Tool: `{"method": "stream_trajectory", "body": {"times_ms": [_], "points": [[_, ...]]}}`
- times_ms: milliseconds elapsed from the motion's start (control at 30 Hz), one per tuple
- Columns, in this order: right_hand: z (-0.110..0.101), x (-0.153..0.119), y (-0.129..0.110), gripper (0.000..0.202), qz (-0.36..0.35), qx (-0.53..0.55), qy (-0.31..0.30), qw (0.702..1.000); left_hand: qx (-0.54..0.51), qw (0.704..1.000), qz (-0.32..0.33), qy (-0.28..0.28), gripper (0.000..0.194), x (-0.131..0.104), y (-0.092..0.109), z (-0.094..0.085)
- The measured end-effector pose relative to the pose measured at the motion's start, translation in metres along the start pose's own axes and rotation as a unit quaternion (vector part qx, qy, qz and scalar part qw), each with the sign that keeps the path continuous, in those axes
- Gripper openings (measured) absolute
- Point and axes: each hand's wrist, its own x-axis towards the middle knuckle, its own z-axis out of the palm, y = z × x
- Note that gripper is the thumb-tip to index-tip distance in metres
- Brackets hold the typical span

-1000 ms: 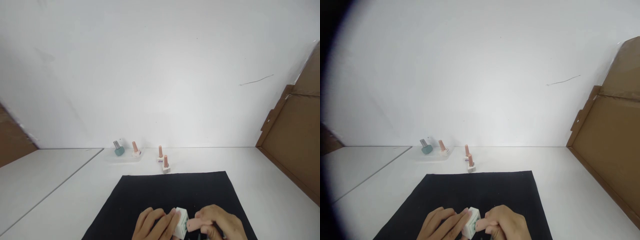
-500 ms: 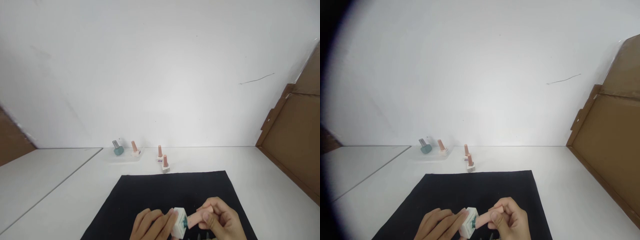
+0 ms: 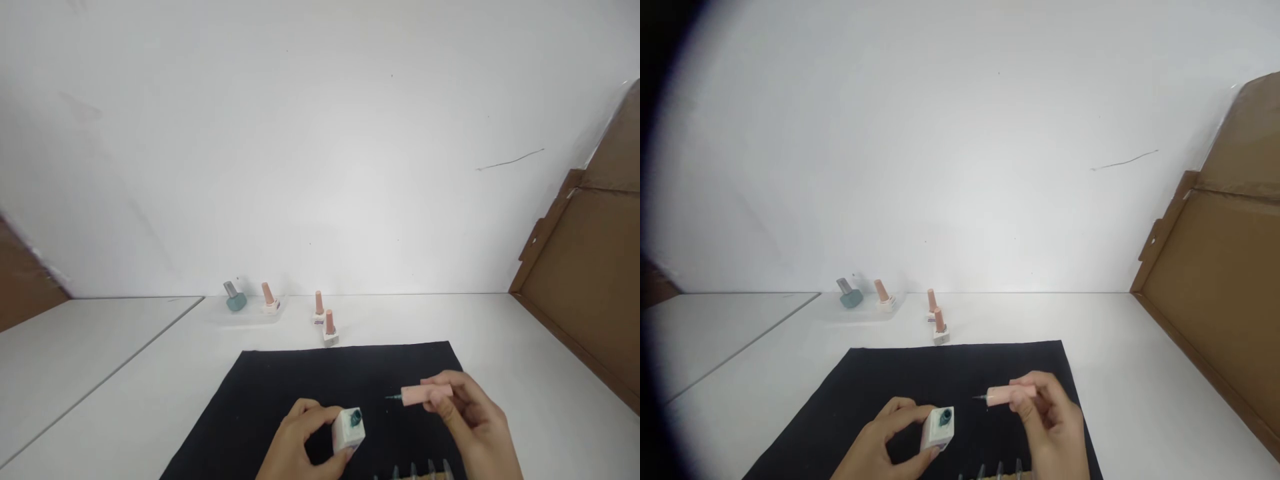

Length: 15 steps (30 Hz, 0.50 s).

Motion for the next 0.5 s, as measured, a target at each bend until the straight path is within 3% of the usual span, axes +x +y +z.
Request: {"method": "stream_trajectory", "body": {"times_ms": [33,133,367,500], "points": [[-0.003,0.005,-0.002,0.026,0.053,0.051,0.001,0.997,0.003,1.0,-0.024,-0.019,0.022,0.002,-0.002,0.0],[-0.007,0.012,-0.003,0.03,0.122,0.116,-0.002,0.986,0.011,0.998,-0.041,-0.041,0.023,0.007,-0.009,0.004],[-0.009,0.009,-0.009,0.026,0.178,0.177,-0.012,0.968,0.039,0.998,-0.024,-0.041,0.027,0.008,-0.017,0.011],[-0.011,0.009,-0.015,0.028,0.172,0.18,-0.003,0.969,0.058,0.997,-0.01,-0.047,0.028,0.01,-0.013,0.004]]}}
